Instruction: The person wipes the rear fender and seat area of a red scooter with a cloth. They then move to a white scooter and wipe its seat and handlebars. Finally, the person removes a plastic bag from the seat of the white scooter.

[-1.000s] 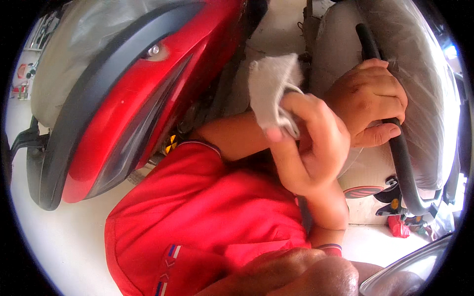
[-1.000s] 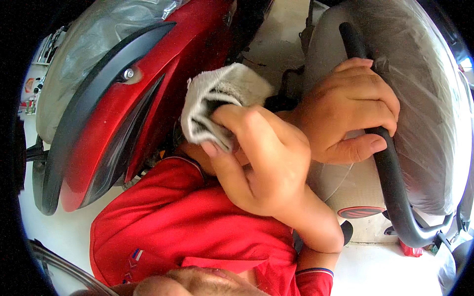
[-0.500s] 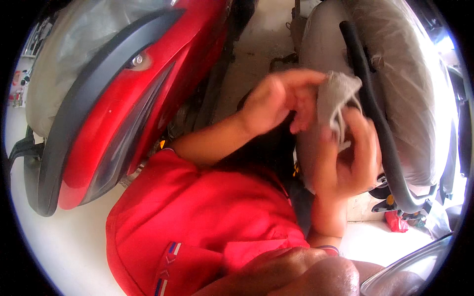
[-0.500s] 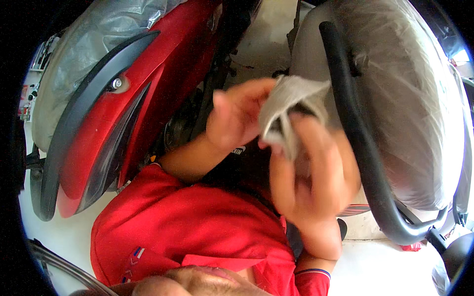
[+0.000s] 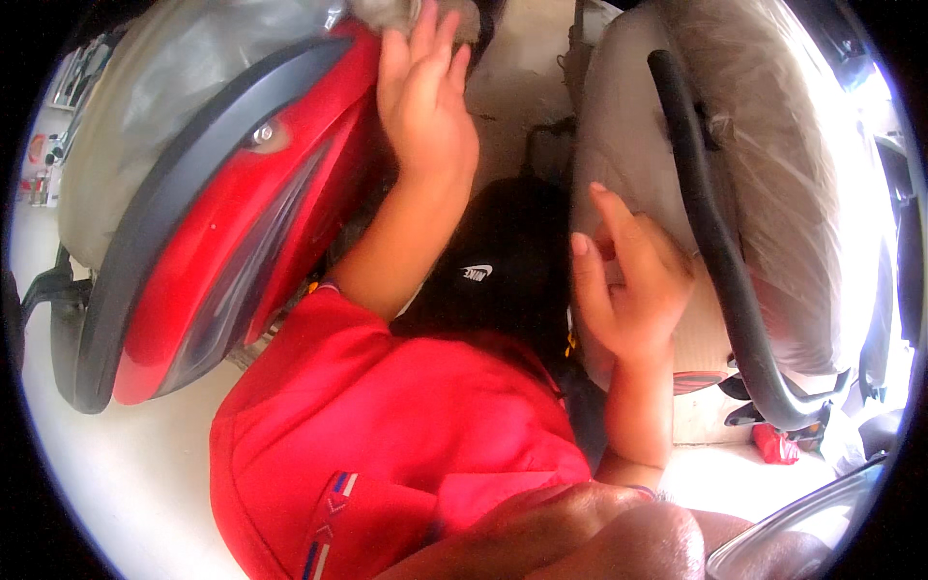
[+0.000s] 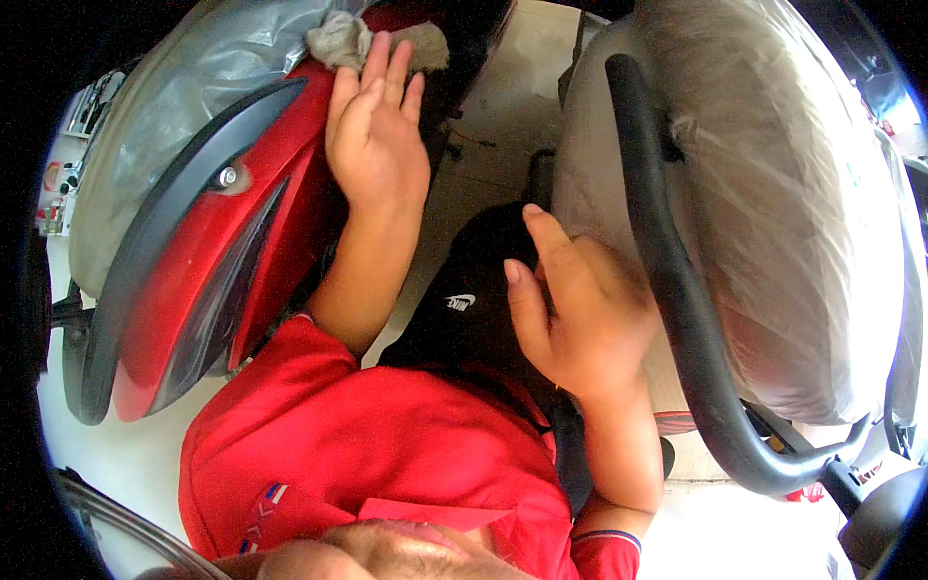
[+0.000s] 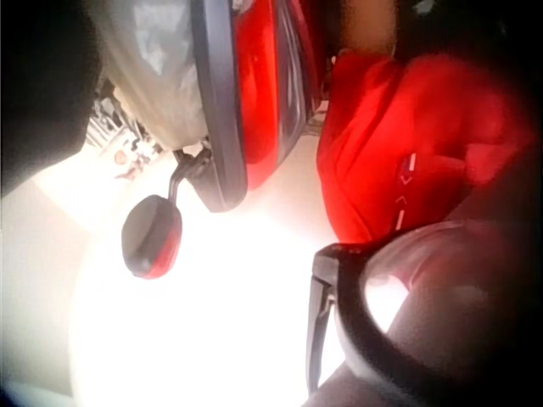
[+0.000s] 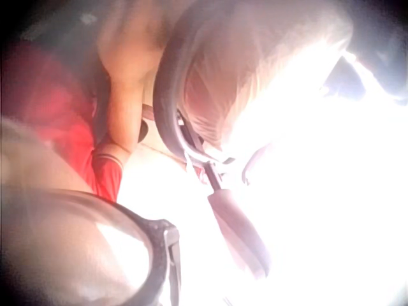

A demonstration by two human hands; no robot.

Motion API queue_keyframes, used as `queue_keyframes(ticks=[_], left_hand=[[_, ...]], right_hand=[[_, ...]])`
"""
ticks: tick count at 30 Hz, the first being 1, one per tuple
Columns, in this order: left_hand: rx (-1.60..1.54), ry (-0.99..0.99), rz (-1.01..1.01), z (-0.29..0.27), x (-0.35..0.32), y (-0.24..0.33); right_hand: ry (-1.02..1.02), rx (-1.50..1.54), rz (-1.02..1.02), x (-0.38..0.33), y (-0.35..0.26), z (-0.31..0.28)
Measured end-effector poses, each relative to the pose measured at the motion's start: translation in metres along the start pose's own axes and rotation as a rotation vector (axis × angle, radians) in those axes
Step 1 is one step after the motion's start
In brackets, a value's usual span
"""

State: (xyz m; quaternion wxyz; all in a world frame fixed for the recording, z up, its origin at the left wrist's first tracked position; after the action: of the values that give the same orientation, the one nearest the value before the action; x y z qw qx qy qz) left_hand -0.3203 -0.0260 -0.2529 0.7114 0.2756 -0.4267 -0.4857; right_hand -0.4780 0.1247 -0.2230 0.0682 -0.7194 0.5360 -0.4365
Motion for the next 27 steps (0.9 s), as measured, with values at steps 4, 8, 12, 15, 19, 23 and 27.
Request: queue_keyframes(ticks=[4,8,12,15,19,23,27], left_hand=[[-0.065,0.046,-0.031,-0.016,-0.028,0.025],[-0.253,0.053,-0.046,-0.018,-0.023,0.018],[-0.242,0.104,-0.101,-0.011,0.006,-0.014],[-0.093,0.153,-0.059,-0.008,0.033,-0.044],[-0.041,0.134,-0.142,-0.006,0.070,-0.089],[0.185,0.185,0.129,-0.016,0.103,-0.135],[0.143,0.205,0.124,-0.025,0.115,-0.141]], right_hand=[[-0.032,0.026,-0.023,0.000,-0.005,0.003],[-0.035,0.033,-0.010,-0.002,-0.010,0.001],[0.116,0.149,-0.042,-0.005,-0.007,-0.006],[0.148,0.187,-0.065,-0.006,-0.007,-0.008],[0.174,0.173,-0.033,-0.009,-0.005,-0.009],[0.172,0.159,-0.035,-0.007,-0.008,-0.006],[0.120,0.117,-0.049,-0.002,-0.012,-0.003]])
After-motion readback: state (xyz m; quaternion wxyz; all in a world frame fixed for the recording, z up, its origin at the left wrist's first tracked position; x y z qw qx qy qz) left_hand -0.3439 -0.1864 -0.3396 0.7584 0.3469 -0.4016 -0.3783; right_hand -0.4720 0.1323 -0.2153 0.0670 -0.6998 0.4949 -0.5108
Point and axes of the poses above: each hand's wrist, its own x-axis towards the middle knuckle, its own z-axis out of the palm, y = z × x, the point moved 4 cm from there along x, towards the middle knuckle, and after that the axes turned 6 degrees about x, right-handed, at the moved point
